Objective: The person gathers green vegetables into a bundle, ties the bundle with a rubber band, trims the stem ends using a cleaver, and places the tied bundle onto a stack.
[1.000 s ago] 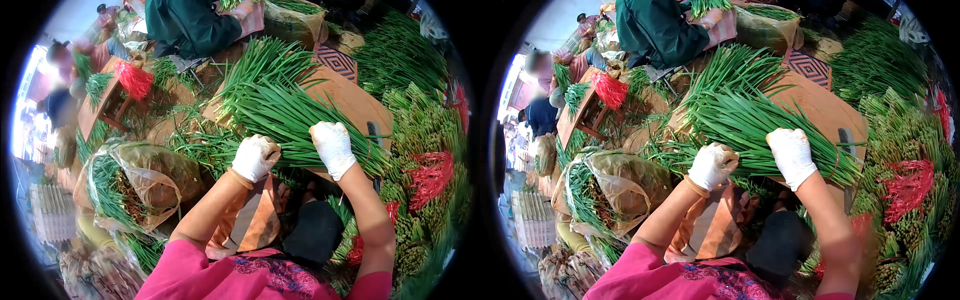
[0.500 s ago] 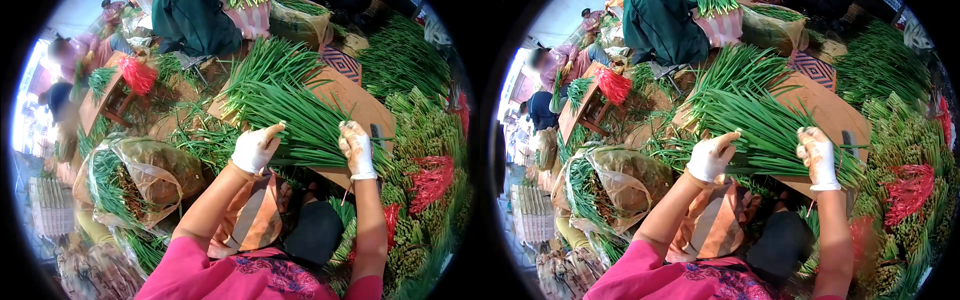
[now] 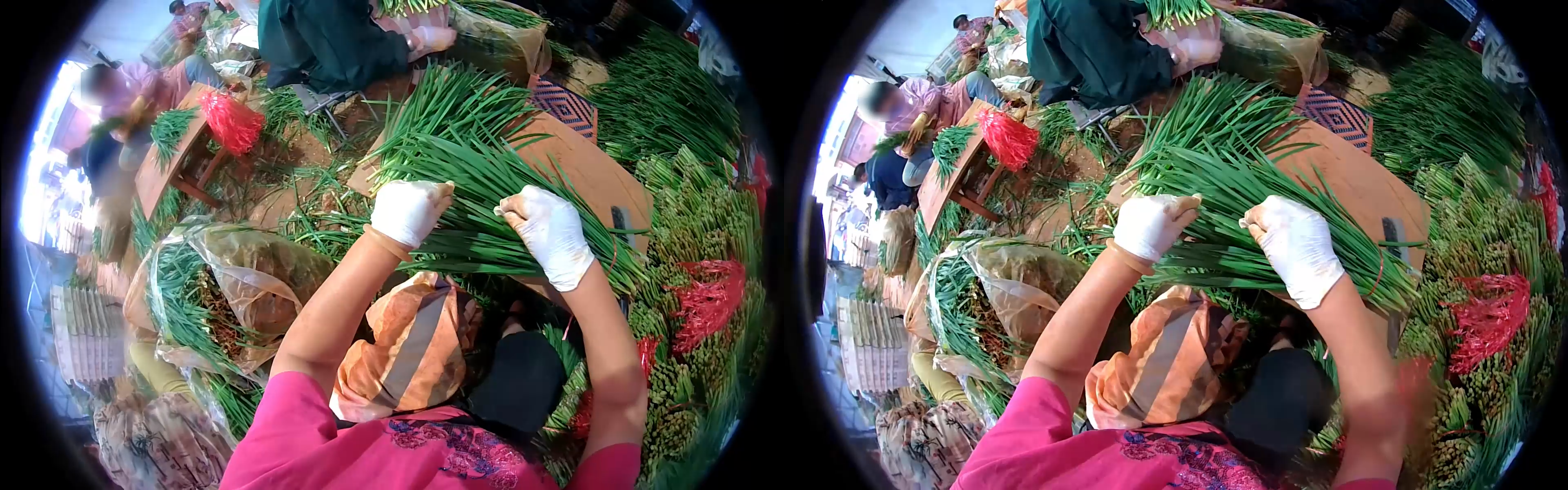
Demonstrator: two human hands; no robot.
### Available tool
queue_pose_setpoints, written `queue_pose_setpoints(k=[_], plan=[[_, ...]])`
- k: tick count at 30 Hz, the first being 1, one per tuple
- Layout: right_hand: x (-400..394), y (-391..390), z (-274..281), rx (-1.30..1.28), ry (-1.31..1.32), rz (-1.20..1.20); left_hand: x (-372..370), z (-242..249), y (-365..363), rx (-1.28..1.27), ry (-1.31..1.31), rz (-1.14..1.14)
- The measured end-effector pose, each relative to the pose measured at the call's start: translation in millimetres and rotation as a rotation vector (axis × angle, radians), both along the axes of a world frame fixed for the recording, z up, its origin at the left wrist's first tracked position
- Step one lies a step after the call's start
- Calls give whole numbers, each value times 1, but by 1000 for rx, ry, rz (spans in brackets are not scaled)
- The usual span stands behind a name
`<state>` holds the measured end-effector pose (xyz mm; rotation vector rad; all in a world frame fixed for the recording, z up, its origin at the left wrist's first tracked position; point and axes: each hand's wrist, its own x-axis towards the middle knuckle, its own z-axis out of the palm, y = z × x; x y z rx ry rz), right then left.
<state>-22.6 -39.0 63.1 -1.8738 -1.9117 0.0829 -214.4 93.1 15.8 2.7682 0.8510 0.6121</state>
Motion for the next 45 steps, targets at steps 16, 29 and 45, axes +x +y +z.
queue_pose_setpoints(k=[16,29,45], plan=[[-13,-35,15,-513,1483,38,-24,39,-16,-234,-366,68],[47,-21,-13,-87,-200,-260,7,-20,-55,-215,127,-450],[57,-13,-32,38,250,-323,-14,-47,-65,-520,165,-495]])
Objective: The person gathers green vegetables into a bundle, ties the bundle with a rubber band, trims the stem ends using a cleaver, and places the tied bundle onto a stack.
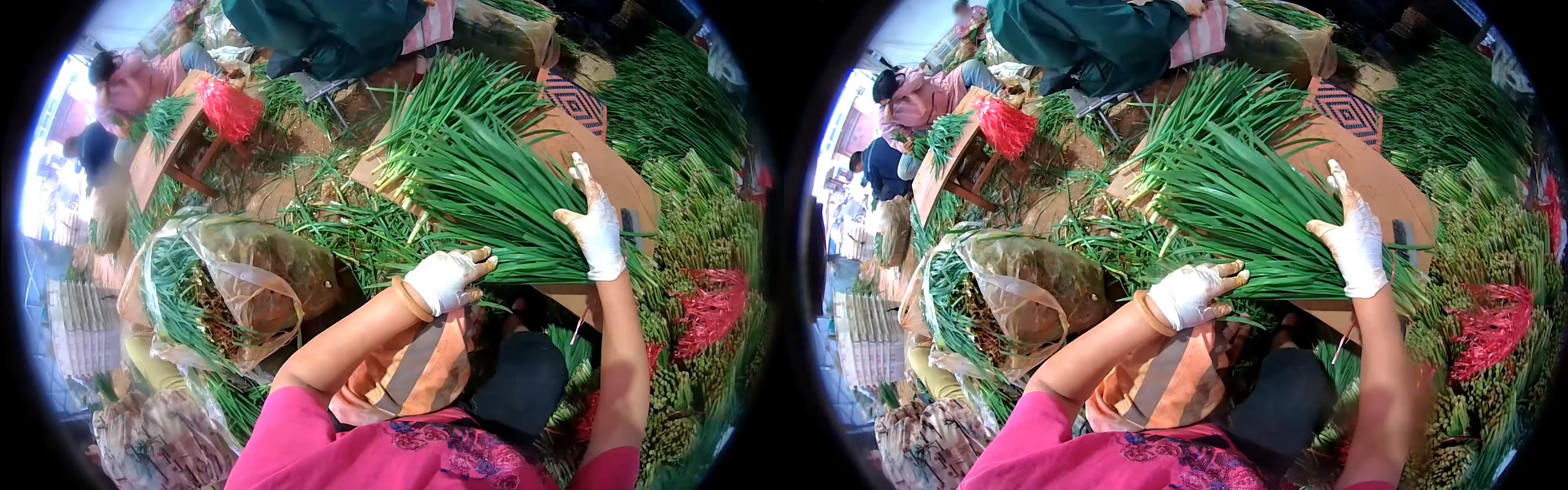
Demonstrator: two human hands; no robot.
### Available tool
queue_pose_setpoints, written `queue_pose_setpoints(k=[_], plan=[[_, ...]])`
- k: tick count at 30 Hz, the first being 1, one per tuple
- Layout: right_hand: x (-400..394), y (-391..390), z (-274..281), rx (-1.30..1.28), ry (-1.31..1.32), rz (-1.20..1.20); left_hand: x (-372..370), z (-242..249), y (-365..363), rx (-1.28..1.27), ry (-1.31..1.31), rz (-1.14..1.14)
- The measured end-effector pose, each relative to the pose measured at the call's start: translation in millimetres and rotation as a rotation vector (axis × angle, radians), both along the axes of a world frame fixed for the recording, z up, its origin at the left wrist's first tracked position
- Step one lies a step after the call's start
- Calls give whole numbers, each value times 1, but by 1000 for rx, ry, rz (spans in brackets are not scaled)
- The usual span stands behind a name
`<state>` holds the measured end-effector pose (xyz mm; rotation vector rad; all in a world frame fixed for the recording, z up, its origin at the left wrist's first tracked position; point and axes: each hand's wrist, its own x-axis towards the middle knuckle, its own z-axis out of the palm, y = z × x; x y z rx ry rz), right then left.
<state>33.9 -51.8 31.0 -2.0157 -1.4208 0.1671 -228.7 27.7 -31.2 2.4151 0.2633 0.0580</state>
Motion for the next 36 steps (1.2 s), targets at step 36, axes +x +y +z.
queue_pose_setpoints(k=[36], plan=[[-62,46,-26,-507,78,124,-6,-5,-3,-120,-25,78]])
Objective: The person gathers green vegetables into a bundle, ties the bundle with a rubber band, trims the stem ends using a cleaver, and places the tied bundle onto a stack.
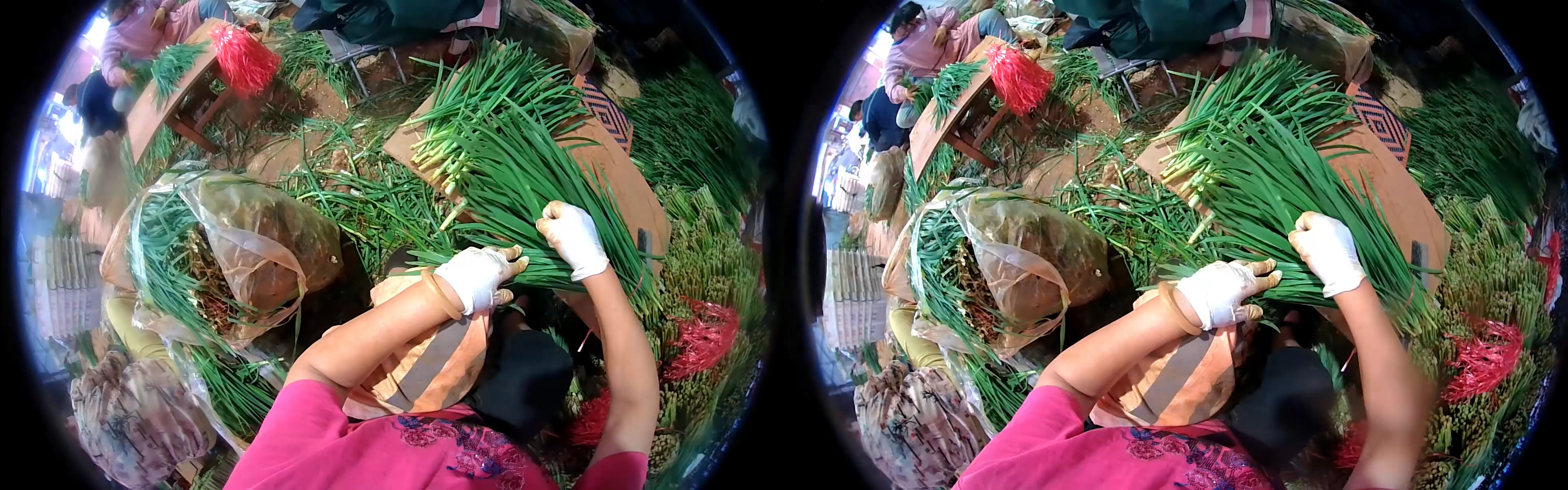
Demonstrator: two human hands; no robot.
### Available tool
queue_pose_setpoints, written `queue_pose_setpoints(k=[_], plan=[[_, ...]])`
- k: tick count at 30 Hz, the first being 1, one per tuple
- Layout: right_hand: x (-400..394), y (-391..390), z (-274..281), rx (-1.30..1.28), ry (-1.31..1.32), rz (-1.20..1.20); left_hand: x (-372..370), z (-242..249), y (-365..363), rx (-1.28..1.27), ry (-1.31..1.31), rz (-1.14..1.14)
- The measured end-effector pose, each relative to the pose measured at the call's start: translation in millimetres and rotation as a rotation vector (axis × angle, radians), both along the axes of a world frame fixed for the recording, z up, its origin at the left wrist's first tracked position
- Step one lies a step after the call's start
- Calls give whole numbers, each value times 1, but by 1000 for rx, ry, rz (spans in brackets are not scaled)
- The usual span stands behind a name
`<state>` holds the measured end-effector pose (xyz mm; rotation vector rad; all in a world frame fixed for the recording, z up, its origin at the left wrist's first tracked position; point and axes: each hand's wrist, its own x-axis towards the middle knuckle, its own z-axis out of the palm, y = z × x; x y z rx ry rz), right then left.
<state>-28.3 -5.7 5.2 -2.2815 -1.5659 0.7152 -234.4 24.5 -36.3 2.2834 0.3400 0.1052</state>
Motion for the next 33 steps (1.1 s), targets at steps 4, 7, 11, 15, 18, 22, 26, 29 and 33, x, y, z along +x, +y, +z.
queue_pose_setpoints(k=[4,7,11,15,18,22,26,29,33], plan=[[16,-6,-20,13,635,-336,-1,-4,-1,-26,-8,14],[18,-10,-27,146,812,-451,-1,-8,-1,-27,-39,22],[-1,-6,-12,338,1032,-706,1,-13,-2,-26,-40,15],[-48,-2,7,151,1379,-292,1,-7,-1,-80,-33,15],[-99,1,46,-125,589,432,-7,33,4,-405,216,43],[-84,22,58,119,293,395,-3,-22,-4,-90,-48,-26],[-53,57,21,455,-276,376,-2,-4,0,-94,20,-56],[-51,74,16,219,-495,323,-2,-11,-1,-77,-47,-49],[-40,77,5,73,-482,298,-12,-3,3,-73,-109,22]])
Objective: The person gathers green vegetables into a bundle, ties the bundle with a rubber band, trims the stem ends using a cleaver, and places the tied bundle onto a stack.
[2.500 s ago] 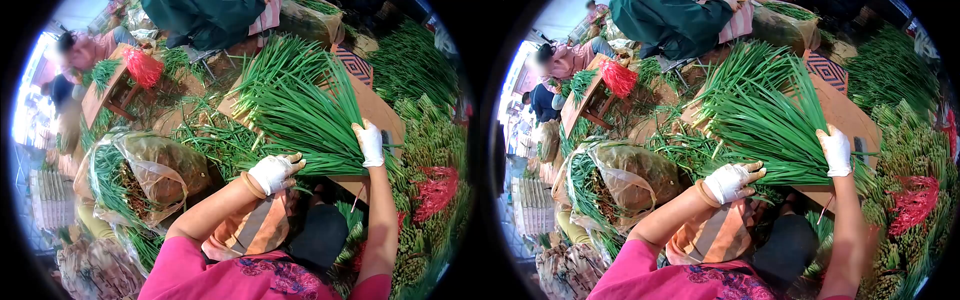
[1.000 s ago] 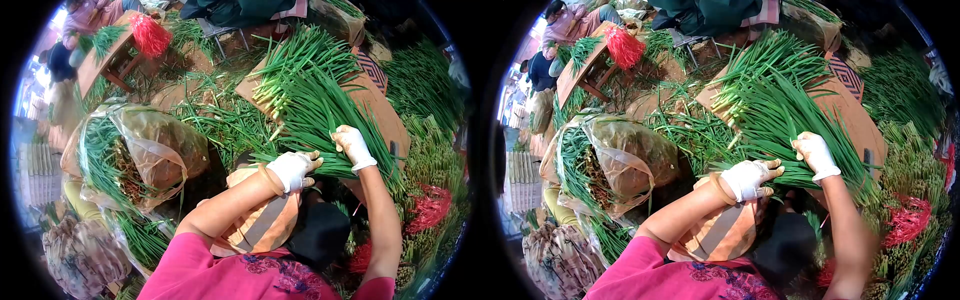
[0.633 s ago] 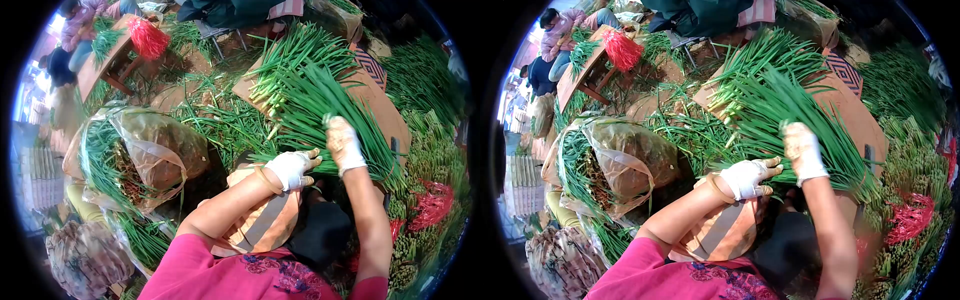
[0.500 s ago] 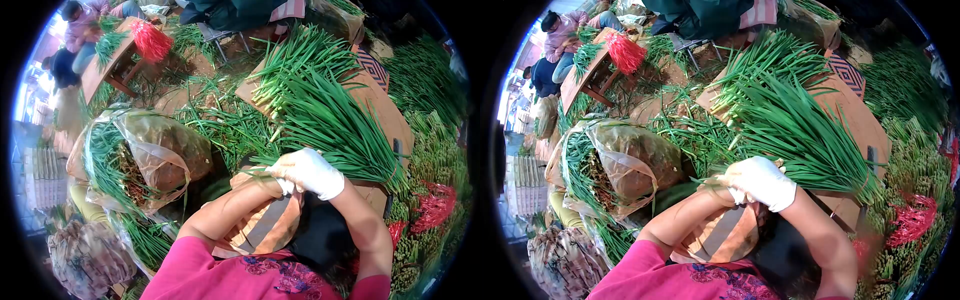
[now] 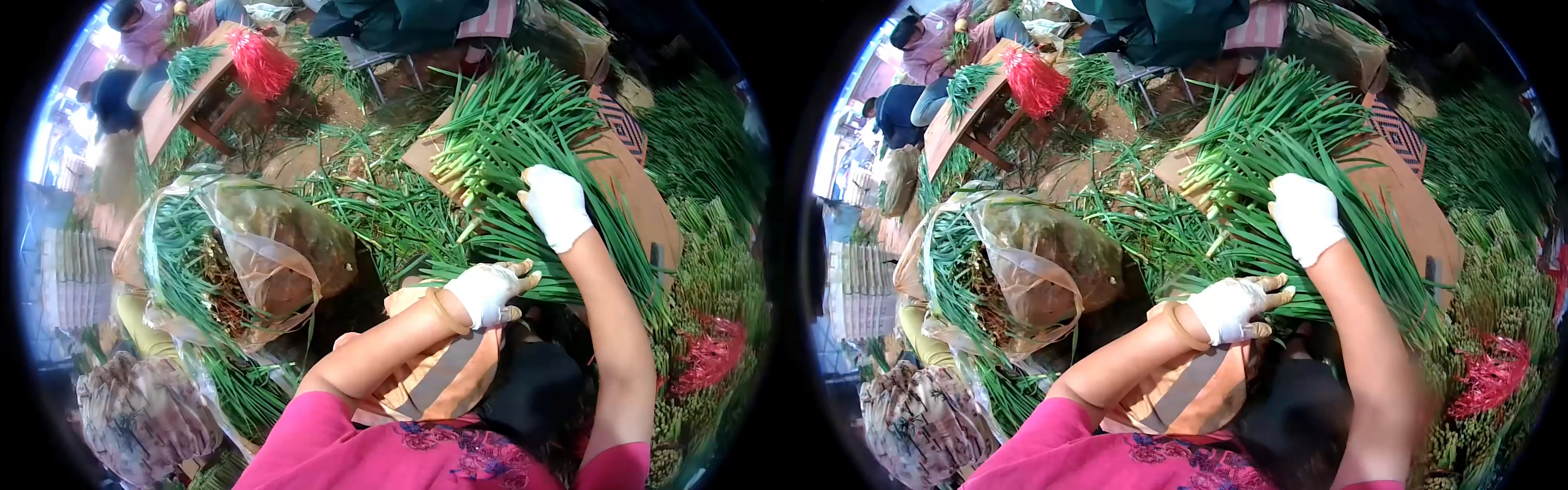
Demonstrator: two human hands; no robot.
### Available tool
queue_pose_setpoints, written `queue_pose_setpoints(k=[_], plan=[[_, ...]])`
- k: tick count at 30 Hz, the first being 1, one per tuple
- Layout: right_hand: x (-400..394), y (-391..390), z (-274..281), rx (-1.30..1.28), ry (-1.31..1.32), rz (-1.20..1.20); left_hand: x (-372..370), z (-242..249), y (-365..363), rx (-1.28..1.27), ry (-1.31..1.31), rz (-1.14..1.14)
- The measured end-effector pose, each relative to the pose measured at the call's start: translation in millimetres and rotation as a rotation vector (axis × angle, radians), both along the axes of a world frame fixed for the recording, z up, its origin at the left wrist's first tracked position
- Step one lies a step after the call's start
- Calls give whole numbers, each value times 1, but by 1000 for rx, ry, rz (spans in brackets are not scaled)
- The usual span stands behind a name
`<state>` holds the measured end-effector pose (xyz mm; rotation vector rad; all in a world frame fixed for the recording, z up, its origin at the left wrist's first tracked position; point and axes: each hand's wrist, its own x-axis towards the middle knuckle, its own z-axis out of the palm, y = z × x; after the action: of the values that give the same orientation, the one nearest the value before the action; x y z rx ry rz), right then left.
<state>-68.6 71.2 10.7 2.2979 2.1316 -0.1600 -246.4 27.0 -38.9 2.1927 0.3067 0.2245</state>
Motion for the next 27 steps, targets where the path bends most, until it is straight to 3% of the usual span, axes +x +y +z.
queue_pose_setpoints(k=[3,4,5,7,8,10,13,16,17,20,22,24,25,26,27], plan=[[6,-18,10,223,73,85,-20,30,17,-59,-111,118],[8,-23,14,262,92,104,-30,34,24,-102,-228,242],[9,-27,16,300,113,124,-40,55,25,-292,-184,490],[12,-36,19,323,120,145,-47,49,45,-485,-575,725],[12,-40,22,336,123,160,-49,55,55,-468,-607,804],[7,-48,28,372,183,191,-46,66,80,95,-374,710],[5,-54,29,340,205,174,-20,74,74,-41,-114,537],[4,-57,24,336,238,168,11,45,76,62,-335,455],[4,-58,22,345,235,182,18,40,73,219,-357,468],[2,-60,28,372,303,197,30,36,50,-1012,-411,682],[0,-63,29,433,363,260,32,29,34,-1276,-579,720],[4,-68,21,431,347,244,15,28,21,-1528,-868,615],[15,-75,10,395,292,220,-11,45,30,-1757,-802,680],[24,-80,4,364,236,198,-38,54,35,-1406,-976,685],[26,-86,3,363,287,190,-59,55,45,-1221,-976,689]])
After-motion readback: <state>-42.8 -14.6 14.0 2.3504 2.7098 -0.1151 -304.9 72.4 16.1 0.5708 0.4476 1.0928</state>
